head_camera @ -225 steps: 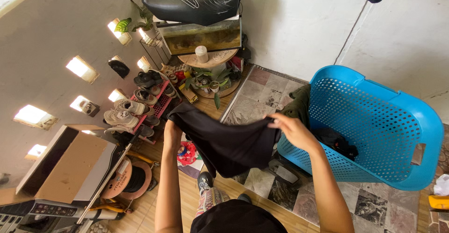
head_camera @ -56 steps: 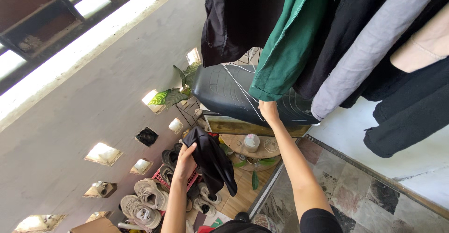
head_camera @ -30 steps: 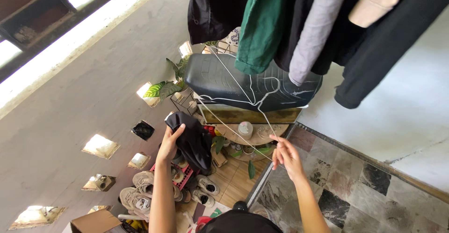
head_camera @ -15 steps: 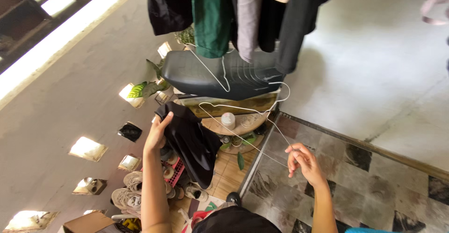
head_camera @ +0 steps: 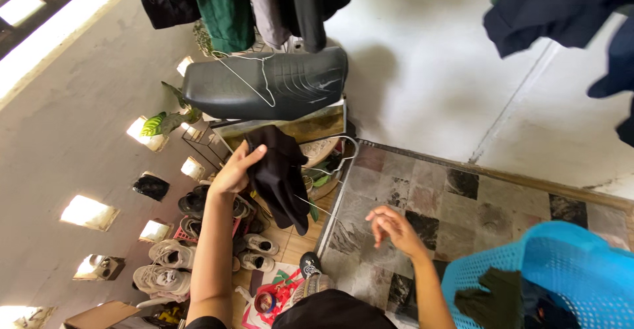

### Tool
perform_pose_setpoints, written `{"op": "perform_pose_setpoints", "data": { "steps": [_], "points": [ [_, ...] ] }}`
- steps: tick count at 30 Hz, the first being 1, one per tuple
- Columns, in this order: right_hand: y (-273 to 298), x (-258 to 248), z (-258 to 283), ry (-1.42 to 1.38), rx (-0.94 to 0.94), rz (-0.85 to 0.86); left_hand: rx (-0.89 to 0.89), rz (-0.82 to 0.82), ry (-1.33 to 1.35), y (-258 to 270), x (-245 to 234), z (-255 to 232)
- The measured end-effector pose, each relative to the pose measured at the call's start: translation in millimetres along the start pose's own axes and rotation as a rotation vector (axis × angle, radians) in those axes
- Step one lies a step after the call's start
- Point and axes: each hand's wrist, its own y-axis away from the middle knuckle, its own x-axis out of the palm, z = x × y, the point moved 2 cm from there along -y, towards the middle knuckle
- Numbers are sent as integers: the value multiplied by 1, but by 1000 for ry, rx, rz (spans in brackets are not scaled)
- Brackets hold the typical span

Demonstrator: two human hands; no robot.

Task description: The person takes clothes from a blue laundry basket, places them on hangers, and hangs them on a clothes rack. The person handles a black t-shirt, a green t-shirt, and a dark polka-dotted garment, repeating the process for each item.

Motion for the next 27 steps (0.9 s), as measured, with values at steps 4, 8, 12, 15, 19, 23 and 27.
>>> {"op": "perform_pose_setpoints", "data": {
  "steps": [4,8,12,15,19,23,27],
  "points": [
    [25,12,-23,-200,-127,-46,-9,32,-319,11,39,-1],
    [66,8,-34,-309,-193,-139,81,-233,-879,25,47,-7],
    [94,6,-23,-373,-250,-198,129,-482,-1073,36,49,-9],
    [97,0,-3,-231,-300,-161,159,-564,-1106,44,52,-13],
    [93,-6,23,-181,-293,-168,702,-512,-1101,55,74,-26],
    [79,-14,46,-109,-313,-166,1044,-245,-1366,57,102,-38],
    [61,-20,77,-20,-341,-112,1020,-138,-1428,40,98,-44]
  ]
}}
